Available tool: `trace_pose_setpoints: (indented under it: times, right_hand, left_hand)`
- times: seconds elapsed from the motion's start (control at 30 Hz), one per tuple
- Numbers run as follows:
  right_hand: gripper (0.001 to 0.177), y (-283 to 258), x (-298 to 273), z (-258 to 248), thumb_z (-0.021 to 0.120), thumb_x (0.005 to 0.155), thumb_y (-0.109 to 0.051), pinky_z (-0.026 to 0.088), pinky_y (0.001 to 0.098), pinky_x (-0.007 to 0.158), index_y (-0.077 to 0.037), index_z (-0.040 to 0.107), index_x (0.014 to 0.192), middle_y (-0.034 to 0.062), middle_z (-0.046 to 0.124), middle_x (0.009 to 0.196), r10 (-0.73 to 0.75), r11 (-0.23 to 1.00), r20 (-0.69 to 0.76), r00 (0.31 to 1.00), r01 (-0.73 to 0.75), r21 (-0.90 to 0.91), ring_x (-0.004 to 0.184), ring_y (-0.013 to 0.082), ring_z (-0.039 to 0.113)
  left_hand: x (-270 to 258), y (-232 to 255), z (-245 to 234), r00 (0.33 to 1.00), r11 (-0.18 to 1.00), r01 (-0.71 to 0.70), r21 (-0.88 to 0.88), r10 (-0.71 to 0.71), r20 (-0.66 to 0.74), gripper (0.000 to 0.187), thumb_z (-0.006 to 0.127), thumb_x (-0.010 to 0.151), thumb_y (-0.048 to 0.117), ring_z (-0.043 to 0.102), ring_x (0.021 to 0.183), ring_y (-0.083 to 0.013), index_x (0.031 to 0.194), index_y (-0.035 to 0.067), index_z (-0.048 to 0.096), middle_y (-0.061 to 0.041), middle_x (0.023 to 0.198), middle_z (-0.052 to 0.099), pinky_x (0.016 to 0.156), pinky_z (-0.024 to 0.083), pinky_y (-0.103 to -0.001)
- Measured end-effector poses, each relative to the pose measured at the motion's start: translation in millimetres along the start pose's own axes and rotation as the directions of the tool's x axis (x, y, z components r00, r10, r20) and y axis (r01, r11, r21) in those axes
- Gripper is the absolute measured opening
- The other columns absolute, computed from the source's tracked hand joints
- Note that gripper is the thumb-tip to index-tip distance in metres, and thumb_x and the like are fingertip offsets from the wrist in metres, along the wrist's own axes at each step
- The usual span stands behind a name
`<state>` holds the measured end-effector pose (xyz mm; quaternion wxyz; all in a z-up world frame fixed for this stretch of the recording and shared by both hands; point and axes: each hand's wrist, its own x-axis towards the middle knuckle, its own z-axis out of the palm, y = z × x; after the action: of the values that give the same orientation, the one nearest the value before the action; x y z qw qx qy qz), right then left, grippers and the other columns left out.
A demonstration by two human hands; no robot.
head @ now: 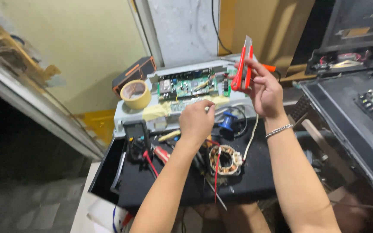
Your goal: Soldering electronic components onto a circuit board and testing connections with a multimeter.
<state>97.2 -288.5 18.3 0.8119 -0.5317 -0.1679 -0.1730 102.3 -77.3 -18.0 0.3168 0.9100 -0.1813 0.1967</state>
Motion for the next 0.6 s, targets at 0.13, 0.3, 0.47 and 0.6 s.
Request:
trace_pose_setpoints:
  times: [0.13, 0.3, 0.47, 0.6]
  right_hand:
    - [0.024, 22, 15, -25, 0.062, 0.103, -0.022, 0.066, 0.0404, 0.056, -0.009, 0.060, 0.124, 0.0203, 0.074, 0.110, -0.045, 0.992, -0.322, 0.946, 0.005, -0.124, 0.074, 0.0307, 0.077]
    - [0.084, 7, 3, -24, 0.062, 0.087, 0.009, 0.059, 0.0383, 0.042, -0.009, 0.026, 0.161, 0.0236, 0.062, 0.090, -0.086, 0.831, -0.191, 0.978, -0.035, -0.555, 0.052, 0.0293, 0.067]
    - [0.046, 19, -21, -37, 0.069, 0.095, -0.027, 0.055, 0.0410, 0.060, -0.026, 0.061, 0.140, 0.0112, 0.074, 0.094, -0.139, 0.441, -0.289, 0.947, -0.203, -0.875, 0.070, 0.0303, 0.070]
    - [0.038, 24, -28, -35, 0.058, 0.093, -0.026, 0.053, 0.0559, 0.089, -0.030, 0.055, 0.130, 0.0091, 0.074, 0.113, -0.107, 0.136, -0.283, 0.953, -0.268, -0.954, 0.099, 0.0439, 0.071]
  left_hand:
    - [34, -1, 38, 0.993, 0.991, -0.110, 0.080, 0.112, -0.024, 0.017, 0.066, 0.091, 0.036, 0.075, 0.075, -0.0308, 0.091, 0.024, 0.078, -0.001, 0.077, 0.074, 0.070, 0.061, -0.044]
    - [39, 6, 55, 0.985, 0.984, -0.146, 0.101, 0.154, -0.083, 0.015, 0.068, 0.085, 0.028, 0.071, 0.063, -0.0338, 0.080, 0.016, 0.075, -0.004, 0.070, 0.065, 0.060, 0.058, -0.046]
    - [33, 10, 75, 0.968, 0.977, -0.192, 0.098, 0.205, -0.147, 0.013, 0.063, 0.079, 0.024, 0.068, 0.056, -0.0378, 0.074, 0.012, 0.066, -0.006, 0.068, 0.058, 0.054, 0.057, -0.048]
    - [30, 13, 72, 0.970, 0.981, -0.176, 0.085, 0.187, -0.152, 0.015, 0.058, 0.078, 0.023, 0.069, 0.057, -0.0409, 0.077, 0.009, 0.064, -0.009, 0.070, 0.058, 0.054, 0.057, -0.051]
